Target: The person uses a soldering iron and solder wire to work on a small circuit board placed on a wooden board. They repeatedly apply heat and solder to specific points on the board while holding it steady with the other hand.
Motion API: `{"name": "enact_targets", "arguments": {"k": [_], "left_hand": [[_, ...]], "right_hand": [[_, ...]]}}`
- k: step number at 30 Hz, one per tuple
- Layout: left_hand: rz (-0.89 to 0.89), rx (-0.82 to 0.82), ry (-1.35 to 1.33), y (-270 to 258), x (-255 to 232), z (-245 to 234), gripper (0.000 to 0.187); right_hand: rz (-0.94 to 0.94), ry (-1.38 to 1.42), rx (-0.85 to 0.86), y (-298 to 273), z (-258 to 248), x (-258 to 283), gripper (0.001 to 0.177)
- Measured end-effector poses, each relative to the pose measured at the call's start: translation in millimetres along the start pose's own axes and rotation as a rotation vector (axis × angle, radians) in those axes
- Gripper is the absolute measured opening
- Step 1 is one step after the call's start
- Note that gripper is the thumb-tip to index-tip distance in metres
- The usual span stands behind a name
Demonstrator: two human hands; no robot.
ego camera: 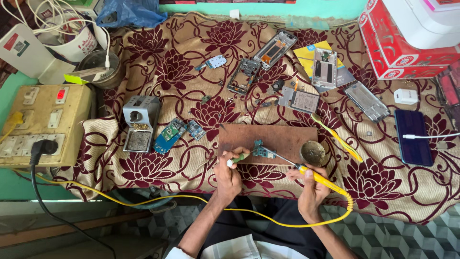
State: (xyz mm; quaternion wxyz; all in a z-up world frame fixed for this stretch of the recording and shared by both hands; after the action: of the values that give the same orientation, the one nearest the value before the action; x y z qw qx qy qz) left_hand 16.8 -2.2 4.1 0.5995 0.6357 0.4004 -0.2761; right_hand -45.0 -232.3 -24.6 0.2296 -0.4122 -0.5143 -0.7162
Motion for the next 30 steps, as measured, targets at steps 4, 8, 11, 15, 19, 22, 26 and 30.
{"name": "enact_targets", "arguments": {"k": [4, 8, 11, 15, 19, 22, 26, 30], "left_hand": [[-0.009, -0.003, -0.008, -1.3, -0.5, 0.7, 0.034], [-0.009, 0.005, -0.008, -1.5, -1.2, -0.1, 0.033], [-0.003, 0.003, 0.005, -0.5, -1.1, -0.8, 0.032], [0.009, -0.003, 0.012, -0.9, 0.8, 1.1, 0.032], [-0.002, 0.005, -0.032, -4.2, 3.9, 2.4, 0.029], [-0.013, 0.001, -0.009, -3.7, 5.1, 1.5, 0.031], [-0.041, 0.001, -0.009, -3.2, 7.6, 3.0, 0.032], [-0.001, 0.003, -0.036, -2.8, 6.9, 2.6, 0.032]], "right_hand": [[-0.026, -0.024, 0.018, -1.0, -0.1, -1.2, 0.021], [-0.007, -0.012, -0.008, -2.3, -0.4, -1.3, 0.021], [0.025, 0.000, -0.013, -0.9, 0.3, -1.4, 0.022], [-0.002, 0.014, 0.000, 1.5, 0.5, -0.6, 0.023], [-0.003, 0.004, 0.005, -1.6, -0.4, 0.3, 0.023], [0.009, -0.010, 0.003, -0.2, 0.7, -0.1, 0.023], [0.023, -0.007, -0.006, -0.4, -0.7, -0.6, 0.023], [0.009, -0.012, 0.006, -1.1, -1.3, -1.8, 0.022]]}}
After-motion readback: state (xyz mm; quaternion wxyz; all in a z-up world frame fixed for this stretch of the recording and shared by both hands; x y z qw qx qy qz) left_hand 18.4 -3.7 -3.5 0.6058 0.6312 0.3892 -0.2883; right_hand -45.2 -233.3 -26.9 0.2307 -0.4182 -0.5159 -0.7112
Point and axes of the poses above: each hand's wrist, its own y-axis towards the middle knuckle, its own z-axis out of the palm, x = y × z, the point moved 2 cm from there along y, towards the middle knuckle, and after that the axes turned 10 degrees about -z, right-handed, at the moved point
